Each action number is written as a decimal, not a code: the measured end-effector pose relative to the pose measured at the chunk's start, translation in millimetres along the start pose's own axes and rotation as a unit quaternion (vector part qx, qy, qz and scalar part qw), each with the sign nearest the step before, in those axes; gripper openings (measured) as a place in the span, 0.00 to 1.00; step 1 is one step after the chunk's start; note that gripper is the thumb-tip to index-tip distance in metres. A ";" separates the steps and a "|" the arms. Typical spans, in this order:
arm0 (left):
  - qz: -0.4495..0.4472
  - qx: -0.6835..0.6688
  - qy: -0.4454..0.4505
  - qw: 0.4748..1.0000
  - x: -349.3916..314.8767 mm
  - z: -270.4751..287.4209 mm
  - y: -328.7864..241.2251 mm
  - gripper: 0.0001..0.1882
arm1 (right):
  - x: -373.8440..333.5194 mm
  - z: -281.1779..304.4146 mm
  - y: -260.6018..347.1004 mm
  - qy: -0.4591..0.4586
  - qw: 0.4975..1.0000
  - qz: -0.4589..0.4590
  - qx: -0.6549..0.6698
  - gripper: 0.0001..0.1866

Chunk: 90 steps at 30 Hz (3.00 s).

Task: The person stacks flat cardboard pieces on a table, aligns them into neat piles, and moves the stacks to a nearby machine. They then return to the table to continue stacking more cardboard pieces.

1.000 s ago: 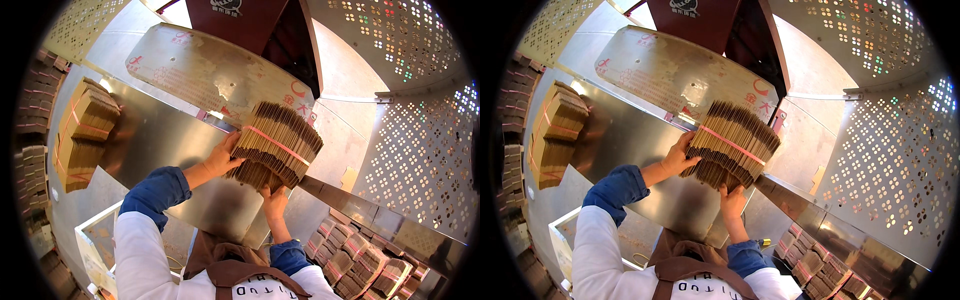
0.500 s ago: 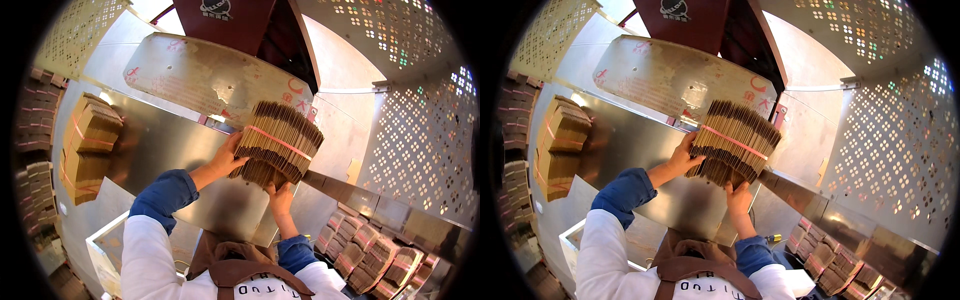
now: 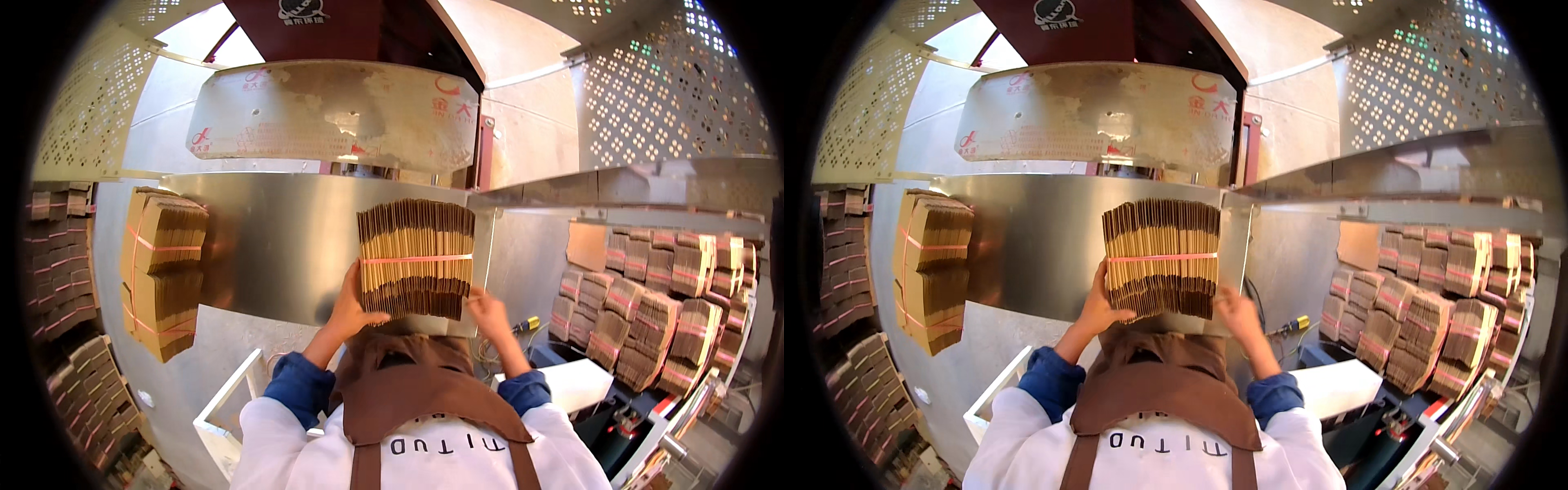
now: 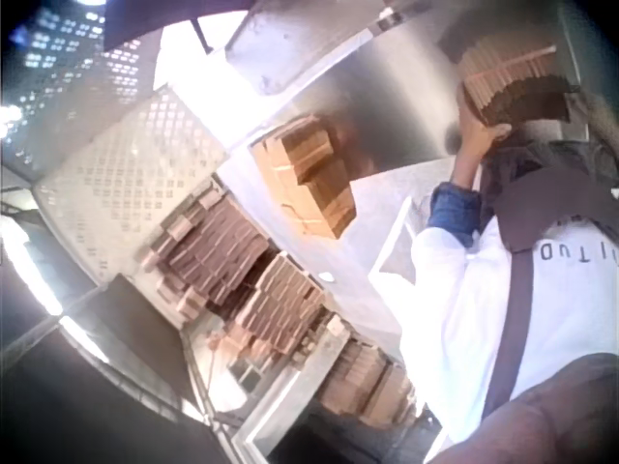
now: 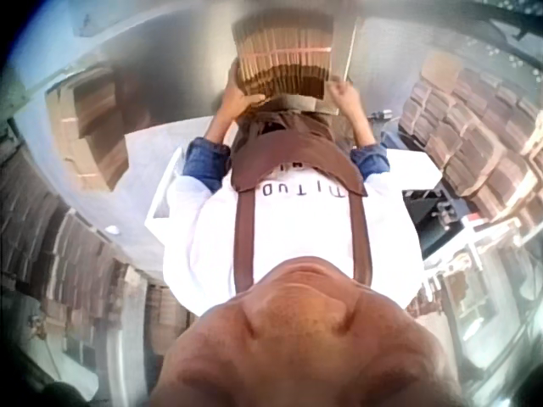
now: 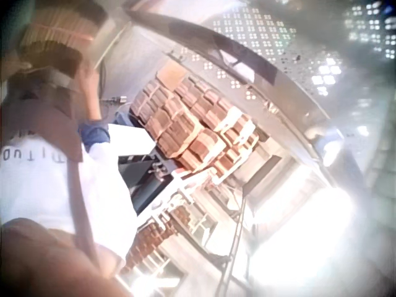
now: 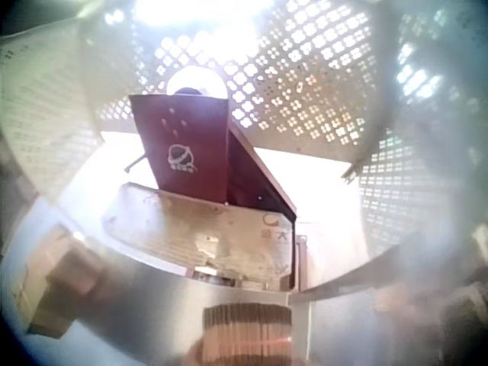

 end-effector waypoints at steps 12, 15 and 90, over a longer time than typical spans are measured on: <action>0.075 -0.103 -0.094 0.987 50.9 -20.0 -54.6 0.42 | 65.5 66.3 237.0 -0.231 0.877 0.291 -0.305 0.37; -0.064 0.138 -0.117 0.981 56.2 -22.0 -61.6 0.42 | 71.3 47.0 212.5 -0.173 0.908 0.268 -0.270 0.38; -0.006 0.066 -0.027 0.997 -27.2 29.6 -53.7 0.69 | 80.7 -11.1 121.2 0.141 0.926 0.182 0.300 0.40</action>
Point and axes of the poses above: each hand's wrist, its own x-axis towards the middle knuckle, its own z-axis out of the back of the hand, y = z × x, the point moved 9 cm from there along x, towards the middle knuckle, and after that the axes turned 9 degrees about -x, right-handed, at the moved point
